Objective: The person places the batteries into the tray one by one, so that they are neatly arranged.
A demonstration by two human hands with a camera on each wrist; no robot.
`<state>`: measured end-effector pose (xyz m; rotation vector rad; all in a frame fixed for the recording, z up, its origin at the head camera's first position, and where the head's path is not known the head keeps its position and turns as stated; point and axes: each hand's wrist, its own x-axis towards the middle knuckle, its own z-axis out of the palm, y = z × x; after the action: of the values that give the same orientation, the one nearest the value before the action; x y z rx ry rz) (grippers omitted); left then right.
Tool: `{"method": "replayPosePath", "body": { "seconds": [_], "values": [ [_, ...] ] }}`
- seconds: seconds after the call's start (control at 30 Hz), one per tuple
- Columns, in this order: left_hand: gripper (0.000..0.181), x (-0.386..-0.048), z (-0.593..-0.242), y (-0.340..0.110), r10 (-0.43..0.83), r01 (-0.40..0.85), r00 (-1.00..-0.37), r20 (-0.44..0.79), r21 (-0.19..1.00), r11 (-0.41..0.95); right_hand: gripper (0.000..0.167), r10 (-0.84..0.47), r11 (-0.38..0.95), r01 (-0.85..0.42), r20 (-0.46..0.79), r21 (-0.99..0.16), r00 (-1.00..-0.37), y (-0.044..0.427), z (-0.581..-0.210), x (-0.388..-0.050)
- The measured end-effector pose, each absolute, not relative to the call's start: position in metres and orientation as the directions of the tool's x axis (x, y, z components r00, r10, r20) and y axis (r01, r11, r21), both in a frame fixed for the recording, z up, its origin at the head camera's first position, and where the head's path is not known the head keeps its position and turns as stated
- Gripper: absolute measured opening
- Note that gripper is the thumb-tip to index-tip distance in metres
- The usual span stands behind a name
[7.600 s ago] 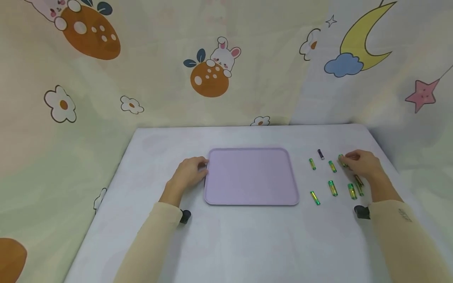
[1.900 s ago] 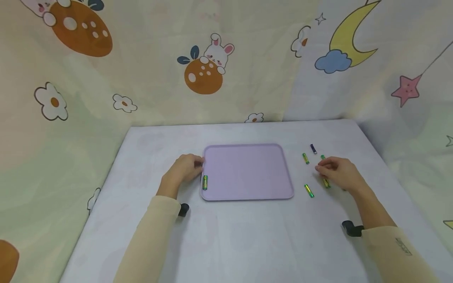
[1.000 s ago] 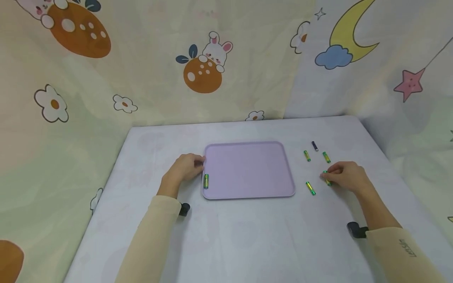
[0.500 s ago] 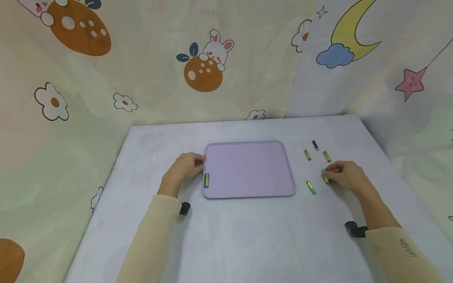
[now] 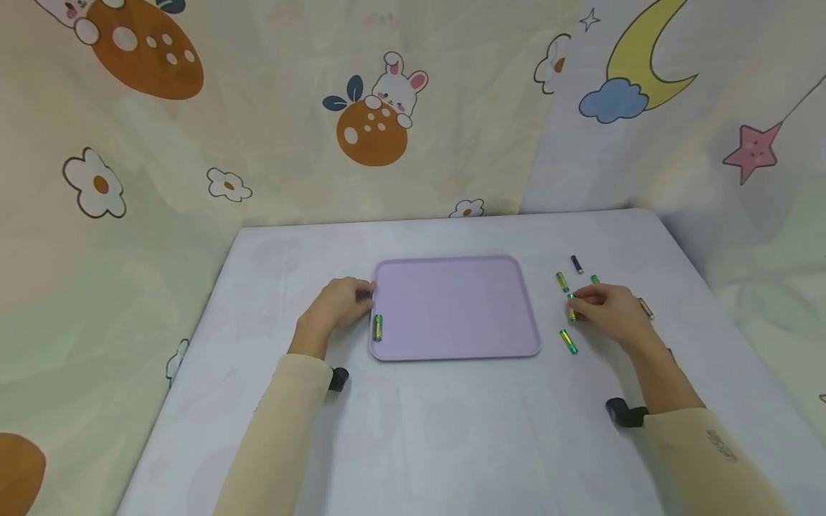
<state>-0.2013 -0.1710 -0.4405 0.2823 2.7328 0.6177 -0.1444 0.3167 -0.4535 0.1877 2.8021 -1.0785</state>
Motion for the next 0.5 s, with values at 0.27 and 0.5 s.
{"method": "replayPosePath", "body": {
  "seconds": [0.27,0.5],
  "values": [
    [0.047,-0.204,-0.44,-0.167,0.275,0.131,-0.922,-0.273,0.449,0.884,0.048,-0.011,0.559,0.148,-0.185,-0.816,-0.983,0.283,-0.456,-0.156],
    [0.047,-0.205,-0.44,-0.172,0.257,0.11,-0.921,-0.293,0.439,0.892,0.047,-0.066,0.423,0.157,-0.203,-0.893,-0.977,0.24,-0.45,-0.167]
  ]
}}
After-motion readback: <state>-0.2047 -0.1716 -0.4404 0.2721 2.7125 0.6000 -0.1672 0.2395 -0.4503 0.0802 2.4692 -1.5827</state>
